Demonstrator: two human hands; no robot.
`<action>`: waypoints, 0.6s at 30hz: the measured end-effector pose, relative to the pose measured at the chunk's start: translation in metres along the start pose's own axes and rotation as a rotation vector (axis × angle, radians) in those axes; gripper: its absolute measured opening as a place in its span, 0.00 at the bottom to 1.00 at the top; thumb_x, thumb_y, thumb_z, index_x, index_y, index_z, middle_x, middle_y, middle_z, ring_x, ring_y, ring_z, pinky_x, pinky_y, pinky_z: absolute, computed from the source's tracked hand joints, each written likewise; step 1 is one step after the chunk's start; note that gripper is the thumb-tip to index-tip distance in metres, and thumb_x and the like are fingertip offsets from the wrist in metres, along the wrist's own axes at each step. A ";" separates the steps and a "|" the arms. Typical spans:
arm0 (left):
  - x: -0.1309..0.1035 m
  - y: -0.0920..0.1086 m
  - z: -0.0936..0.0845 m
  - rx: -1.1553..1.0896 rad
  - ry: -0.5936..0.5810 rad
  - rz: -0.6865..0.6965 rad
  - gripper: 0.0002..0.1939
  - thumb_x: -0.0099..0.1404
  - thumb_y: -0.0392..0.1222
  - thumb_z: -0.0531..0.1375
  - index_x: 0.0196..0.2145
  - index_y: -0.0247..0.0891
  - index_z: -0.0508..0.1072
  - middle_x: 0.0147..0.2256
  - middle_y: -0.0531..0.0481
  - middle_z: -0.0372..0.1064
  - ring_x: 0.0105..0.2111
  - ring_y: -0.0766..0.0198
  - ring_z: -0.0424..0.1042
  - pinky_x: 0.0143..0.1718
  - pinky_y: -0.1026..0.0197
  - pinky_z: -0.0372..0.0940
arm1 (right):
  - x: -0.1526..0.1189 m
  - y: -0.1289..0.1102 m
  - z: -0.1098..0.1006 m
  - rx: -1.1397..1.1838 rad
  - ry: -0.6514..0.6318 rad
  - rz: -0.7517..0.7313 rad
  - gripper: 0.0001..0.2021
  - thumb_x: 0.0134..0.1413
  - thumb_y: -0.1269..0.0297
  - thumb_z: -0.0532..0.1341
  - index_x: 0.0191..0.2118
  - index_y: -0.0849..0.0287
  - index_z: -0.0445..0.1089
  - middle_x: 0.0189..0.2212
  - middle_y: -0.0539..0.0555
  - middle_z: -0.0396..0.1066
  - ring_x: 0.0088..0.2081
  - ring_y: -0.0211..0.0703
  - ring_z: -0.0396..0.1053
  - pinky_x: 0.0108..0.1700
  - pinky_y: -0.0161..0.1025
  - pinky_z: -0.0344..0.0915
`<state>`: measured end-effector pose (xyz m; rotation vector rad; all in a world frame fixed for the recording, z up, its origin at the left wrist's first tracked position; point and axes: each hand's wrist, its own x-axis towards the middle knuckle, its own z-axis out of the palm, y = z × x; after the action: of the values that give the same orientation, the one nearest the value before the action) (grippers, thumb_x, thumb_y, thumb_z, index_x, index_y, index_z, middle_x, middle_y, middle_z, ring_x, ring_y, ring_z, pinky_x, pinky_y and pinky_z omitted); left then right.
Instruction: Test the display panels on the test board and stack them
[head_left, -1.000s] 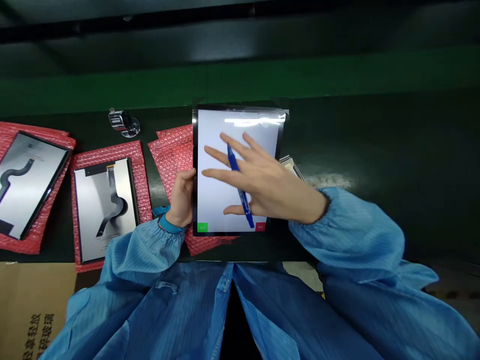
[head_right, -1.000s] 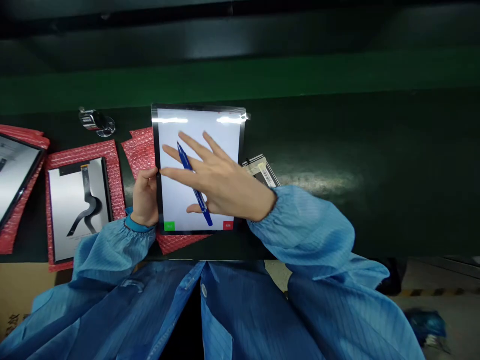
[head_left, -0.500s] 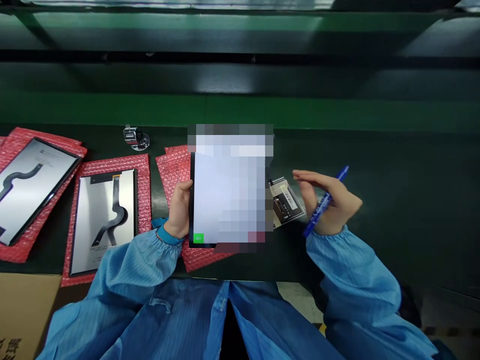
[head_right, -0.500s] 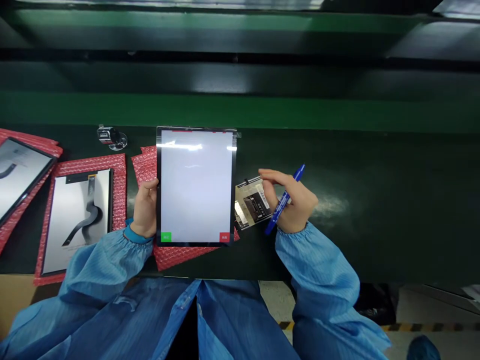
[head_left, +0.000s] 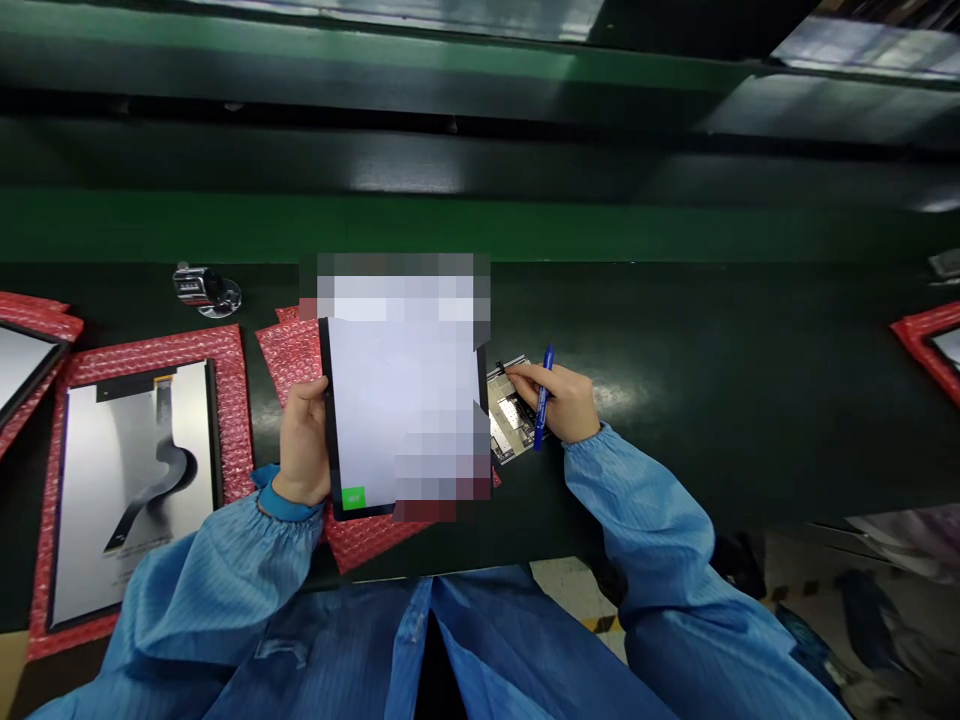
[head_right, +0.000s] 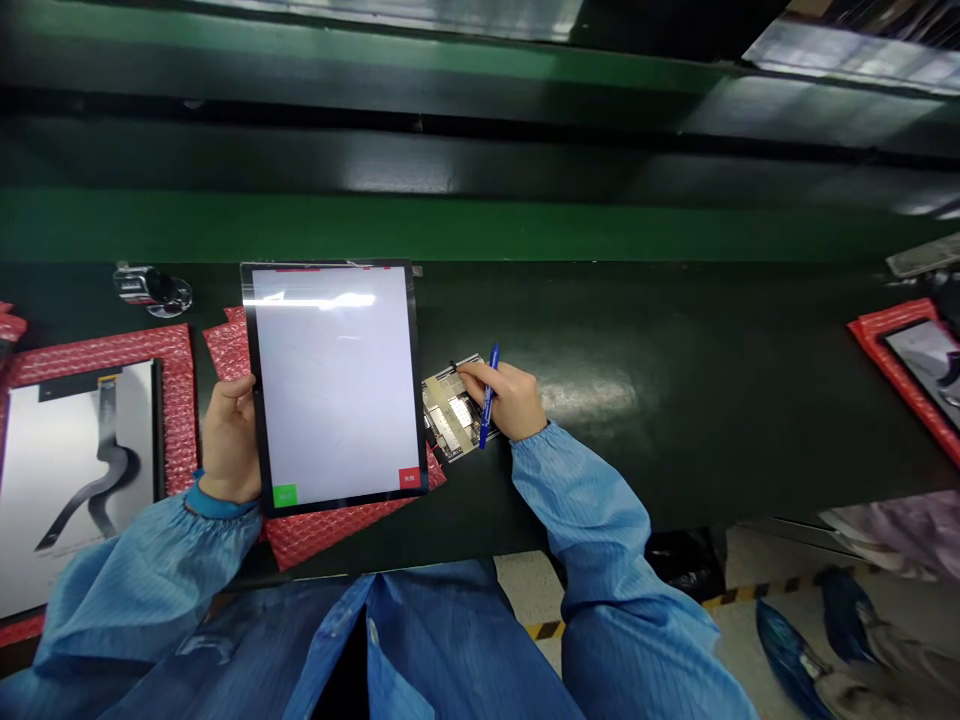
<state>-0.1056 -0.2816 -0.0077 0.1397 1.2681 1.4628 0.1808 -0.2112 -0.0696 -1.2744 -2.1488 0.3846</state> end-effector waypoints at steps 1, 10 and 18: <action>0.000 0.000 0.000 0.002 -0.001 -0.003 0.09 0.50 0.47 0.61 0.26 0.39 0.72 0.30 0.51 0.77 0.46 0.47 0.76 0.47 0.53 0.73 | 0.000 0.001 0.001 -0.001 -0.003 0.000 0.11 0.63 0.59 0.59 0.37 0.53 0.79 0.31 0.55 0.78 0.32 0.46 0.76 0.37 0.41 0.71; 0.001 0.003 0.002 -0.067 -0.022 -0.018 0.09 0.54 0.45 0.60 0.29 0.38 0.75 0.30 0.50 0.78 0.46 0.50 0.77 0.48 0.54 0.73 | 0.003 -0.014 -0.002 0.062 0.078 0.038 0.12 0.63 0.58 0.58 0.35 0.55 0.78 0.28 0.55 0.76 0.29 0.45 0.74 0.35 0.41 0.70; -0.017 0.022 -0.032 0.324 -0.184 0.487 0.13 0.52 0.45 0.71 0.38 0.45 0.80 0.33 0.55 0.78 0.41 0.56 0.77 0.50 0.57 0.71 | 0.051 -0.105 -0.033 0.540 -0.226 -0.182 0.18 0.54 0.45 0.66 0.32 0.57 0.74 0.21 0.48 0.69 0.23 0.38 0.66 0.29 0.37 0.66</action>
<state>-0.1350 -0.3094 0.0046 0.8291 1.3672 1.5897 0.1111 -0.2214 0.0294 -0.7531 -2.1121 0.9897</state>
